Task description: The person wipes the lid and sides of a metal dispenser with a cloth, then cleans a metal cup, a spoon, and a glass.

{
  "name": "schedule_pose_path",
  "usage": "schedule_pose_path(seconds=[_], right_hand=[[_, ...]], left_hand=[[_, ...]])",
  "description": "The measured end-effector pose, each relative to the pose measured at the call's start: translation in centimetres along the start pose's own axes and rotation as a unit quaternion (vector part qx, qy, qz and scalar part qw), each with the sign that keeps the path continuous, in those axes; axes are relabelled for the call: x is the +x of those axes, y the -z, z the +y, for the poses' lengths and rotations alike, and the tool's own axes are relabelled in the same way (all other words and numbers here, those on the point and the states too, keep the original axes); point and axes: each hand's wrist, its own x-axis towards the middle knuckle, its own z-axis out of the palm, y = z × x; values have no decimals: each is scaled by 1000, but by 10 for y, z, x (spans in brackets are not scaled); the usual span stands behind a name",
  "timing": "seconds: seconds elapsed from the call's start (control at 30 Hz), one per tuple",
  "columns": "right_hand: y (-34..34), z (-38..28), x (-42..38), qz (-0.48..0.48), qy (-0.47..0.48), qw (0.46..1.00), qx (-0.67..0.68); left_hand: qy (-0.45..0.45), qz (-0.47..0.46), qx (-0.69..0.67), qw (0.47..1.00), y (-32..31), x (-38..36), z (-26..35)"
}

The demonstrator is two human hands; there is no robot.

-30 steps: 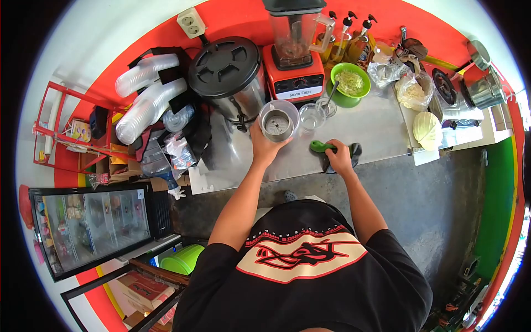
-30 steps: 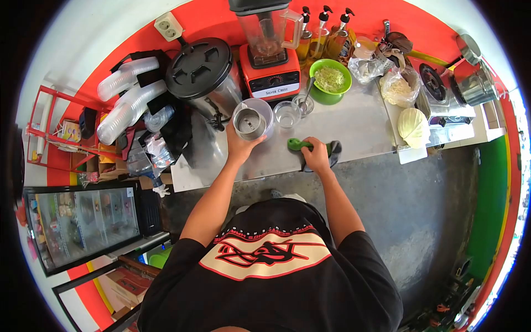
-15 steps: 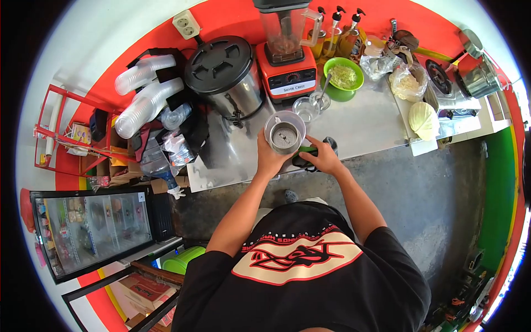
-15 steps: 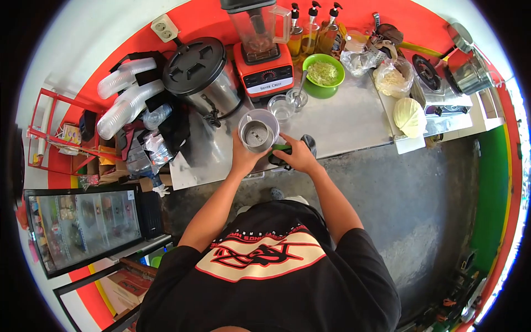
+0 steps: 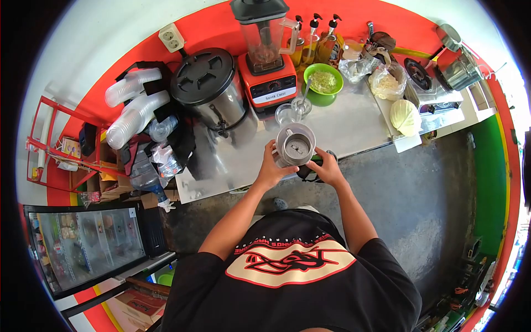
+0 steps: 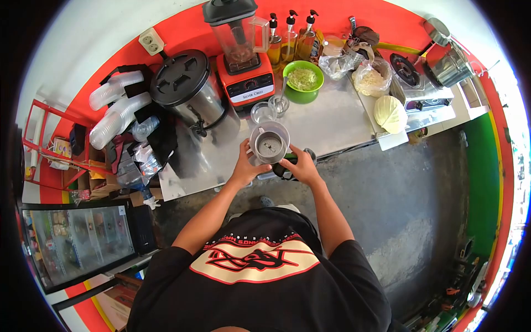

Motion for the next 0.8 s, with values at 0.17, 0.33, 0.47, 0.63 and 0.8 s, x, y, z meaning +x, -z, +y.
schedule_pose_path(seconds=[0.17, 0.33, 0.47, 0.63, 0.8], right_hand=[[14, 11, -11, 28, -19, 999, 2], [24, 22, -14, 80, -13, 997, 0], [34, 9, -13, 98, -29, 995, 21], [30, 8, -12, 128, -63, 990, 9], [14, 12, -14, 176, -94, 979, 28]], left_hand=[[5, -30, -4, 1000, -22, 12, -6], [-9, -58, -19, 998, -42, 27, -5], [-21, -53, -19, 998, -55, 42, -10], [-47, -45, -13, 998, -67, 61, -19], [-69, -45, -10, 997, -66, 68, -24]])
